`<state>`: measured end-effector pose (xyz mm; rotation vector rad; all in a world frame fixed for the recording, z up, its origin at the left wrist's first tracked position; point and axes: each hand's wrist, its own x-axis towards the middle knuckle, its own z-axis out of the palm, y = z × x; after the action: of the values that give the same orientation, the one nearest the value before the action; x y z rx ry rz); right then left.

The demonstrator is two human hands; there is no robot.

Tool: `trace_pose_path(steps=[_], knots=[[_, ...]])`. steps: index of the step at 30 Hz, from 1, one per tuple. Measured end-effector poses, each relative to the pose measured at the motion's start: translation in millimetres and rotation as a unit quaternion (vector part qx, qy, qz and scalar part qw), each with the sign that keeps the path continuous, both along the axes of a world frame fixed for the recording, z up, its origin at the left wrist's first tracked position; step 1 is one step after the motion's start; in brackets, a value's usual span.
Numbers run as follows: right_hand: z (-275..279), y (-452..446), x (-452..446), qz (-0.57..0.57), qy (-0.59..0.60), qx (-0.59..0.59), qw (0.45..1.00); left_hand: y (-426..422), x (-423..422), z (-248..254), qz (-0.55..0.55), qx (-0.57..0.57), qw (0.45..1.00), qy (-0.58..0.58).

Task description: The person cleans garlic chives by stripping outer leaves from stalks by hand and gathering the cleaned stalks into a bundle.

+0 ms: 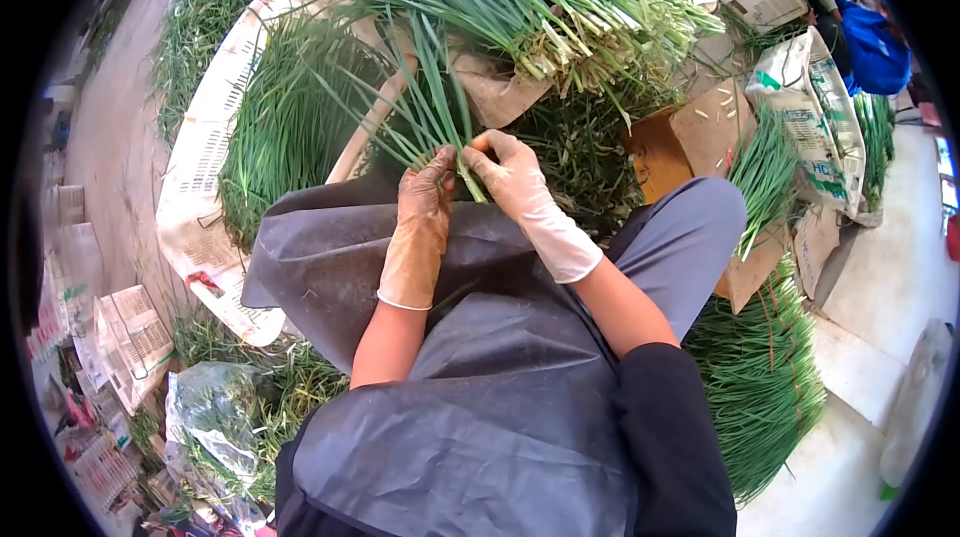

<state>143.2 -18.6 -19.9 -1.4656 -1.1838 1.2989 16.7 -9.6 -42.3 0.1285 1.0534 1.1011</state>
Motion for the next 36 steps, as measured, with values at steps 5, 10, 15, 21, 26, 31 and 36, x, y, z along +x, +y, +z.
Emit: trace_pose_path(steps=[5,10,15,21,26,31,36], knots=[[-11.0,-25.3,65.2,0.195,-0.169,-0.135,0.957,9.4,-11.9,9.6,0.148,0.048,0.984,0.083],[21.7,-15.7,43.1,0.078,-0.090,-0.086,0.989,-0.7,4.3,13.5,0.048,0.008,0.995,0.092],[-18.1,17.0,10.7,-0.022,0.094,-0.069,0.993,-4.1,-1.2,7.2,0.038,-0.022,0.992,0.119],[5.5,25.2,39.5,-0.145,-0.397,0.184,0.887,-6.0,-16.7,-33.4,0.013,0.093,0.887,0.451],[33.6,3.0,-5.5,0.275,-0.460,0.147,0.832,-3.2,-12.0,6.8,-0.097,-0.041,0.989,0.104],[31.1,98.7,13.4,-0.036,-0.752,0.198,0.628,-2.2,-16.0,18.8,-0.040,0.042,0.984,0.170],[40.9,134.3,33.4,-0.030,-0.741,0.214,0.635,-7.5,-23.1,-20.0,-0.214,0.133,0.659,0.709]])
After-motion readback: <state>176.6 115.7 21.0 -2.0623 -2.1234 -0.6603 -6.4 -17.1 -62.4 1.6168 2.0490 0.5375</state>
